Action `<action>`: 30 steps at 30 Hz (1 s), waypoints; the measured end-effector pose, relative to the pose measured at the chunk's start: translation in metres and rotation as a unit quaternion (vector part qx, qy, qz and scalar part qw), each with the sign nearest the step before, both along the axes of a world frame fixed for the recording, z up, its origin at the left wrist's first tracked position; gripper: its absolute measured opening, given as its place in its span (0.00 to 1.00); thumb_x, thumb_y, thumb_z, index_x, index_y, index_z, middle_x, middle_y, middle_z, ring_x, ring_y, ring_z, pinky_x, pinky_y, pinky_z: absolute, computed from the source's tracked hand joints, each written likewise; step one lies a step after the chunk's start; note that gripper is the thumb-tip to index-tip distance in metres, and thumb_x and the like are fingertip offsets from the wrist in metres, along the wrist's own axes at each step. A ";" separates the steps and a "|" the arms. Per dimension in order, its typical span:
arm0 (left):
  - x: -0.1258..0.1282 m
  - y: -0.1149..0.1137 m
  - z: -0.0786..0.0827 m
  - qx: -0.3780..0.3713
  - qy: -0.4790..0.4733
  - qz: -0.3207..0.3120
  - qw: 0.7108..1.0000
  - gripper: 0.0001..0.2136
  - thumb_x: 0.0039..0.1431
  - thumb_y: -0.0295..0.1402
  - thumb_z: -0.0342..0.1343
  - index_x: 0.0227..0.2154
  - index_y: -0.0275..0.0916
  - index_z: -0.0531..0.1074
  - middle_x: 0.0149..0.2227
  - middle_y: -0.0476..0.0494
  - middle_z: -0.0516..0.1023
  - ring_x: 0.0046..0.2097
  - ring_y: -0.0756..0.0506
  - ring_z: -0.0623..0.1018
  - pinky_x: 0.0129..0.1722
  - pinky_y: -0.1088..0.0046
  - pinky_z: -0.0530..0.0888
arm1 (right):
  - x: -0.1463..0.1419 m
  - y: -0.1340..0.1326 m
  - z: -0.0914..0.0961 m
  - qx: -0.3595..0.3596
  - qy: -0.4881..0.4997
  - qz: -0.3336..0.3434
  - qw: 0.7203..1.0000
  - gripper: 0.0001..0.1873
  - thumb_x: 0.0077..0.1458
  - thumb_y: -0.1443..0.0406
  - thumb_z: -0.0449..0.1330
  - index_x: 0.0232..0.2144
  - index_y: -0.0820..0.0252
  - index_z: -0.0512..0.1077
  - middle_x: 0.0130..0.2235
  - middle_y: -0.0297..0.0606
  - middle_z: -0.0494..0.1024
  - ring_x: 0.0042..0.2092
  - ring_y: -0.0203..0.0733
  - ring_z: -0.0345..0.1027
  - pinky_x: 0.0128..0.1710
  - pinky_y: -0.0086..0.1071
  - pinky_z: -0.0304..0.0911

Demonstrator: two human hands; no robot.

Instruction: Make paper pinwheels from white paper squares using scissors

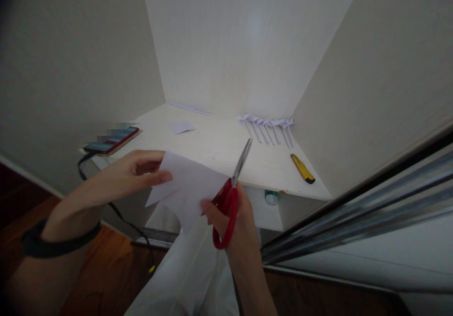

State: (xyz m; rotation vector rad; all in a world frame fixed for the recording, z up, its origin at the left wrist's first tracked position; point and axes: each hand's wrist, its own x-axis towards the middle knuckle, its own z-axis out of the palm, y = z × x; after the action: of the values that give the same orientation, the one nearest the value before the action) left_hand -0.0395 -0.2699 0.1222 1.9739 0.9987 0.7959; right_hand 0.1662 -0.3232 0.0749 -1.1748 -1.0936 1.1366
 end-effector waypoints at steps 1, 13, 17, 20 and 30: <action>0.000 -0.001 -0.003 0.014 -0.014 0.005 1.000 0.09 0.56 0.39 0.56 0.28 0.38 0.71 0.28 0.49 0.74 0.31 0.48 0.74 0.30 0.75 0.72 | 0.000 0.001 -0.002 0.006 -0.001 -0.012 1.000 0.10 0.42 0.65 0.65 0.27 0.59 0.67 0.17 0.25 0.69 0.19 0.30 0.62 0.19 0.24 0.57; 0.018 -0.016 -0.038 0.049 -0.090 0.071 0.992 0.06 0.58 0.35 0.54 0.32 0.40 0.73 0.36 0.46 0.76 0.38 0.48 0.74 0.36 0.76 0.71 | 0.006 0.000 -0.009 0.025 0.043 -0.054 0.997 0.09 0.41 0.66 0.65 0.24 0.60 0.66 0.17 0.26 0.71 0.18 0.30 0.63 0.18 0.23 0.57; 0.026 -0.022 -0.035 0.000 -0.149 0.114 0.982 0.09 0.57 0.37 0.54 0.28 0.39 0.73 0.28 0.49 0.75 0.30 0.49 0.73 0.27 0.78 0.69 | 0.008 0.000 -0.012 0.038 0.042 -0.045 0.997 0.10 0.41 0.66 0.65 0.25 0.60 0.66 0.17 0.26 0.70 0.18 0.29 0.63 0.17 0.23 0.58; 0.030 -0.027 -0.036 -0.066 -0.187 0.158 0.967 0.11 0.54 0.41 0.57 0.26 0.38 0.74 0.25 0.48 0.75 0.26 0.49 0.72 0.23 0.77 0.67 | 0.010 0.000 -0.015 0.057 0.035 -0.029 0.997 0.11 0.40 0.66 0.66 0.24 0.60 0.66 0.17 0.27 0.71 0.18 0.31 0.64 0.16 0.24 0.58; 0.039 -0.041 -0.049 -0.132 -0.211 0.155 0.956 0.16 0.51 0.48 0.55 0.25 0.39 0.71 0.23 0.48 0.73 0.25 0.49 0.71 0.21 0.76 0.67 | 0.003 -0.008 -0.006 0.044 0.026 -0.050 0.997 0.08 0.46 0.68 0.63 0.26 0.59 0.65 0.19 0.26 0.70 0.20 0.30 0.64 0.21 0.25 0.61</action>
State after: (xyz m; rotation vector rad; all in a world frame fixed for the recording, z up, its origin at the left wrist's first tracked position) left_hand -0.0009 -0.3106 0.0731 1.3594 1.0976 1.1343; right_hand 0.1689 -0.3315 0.0688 -1.1117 -1.0240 1.0263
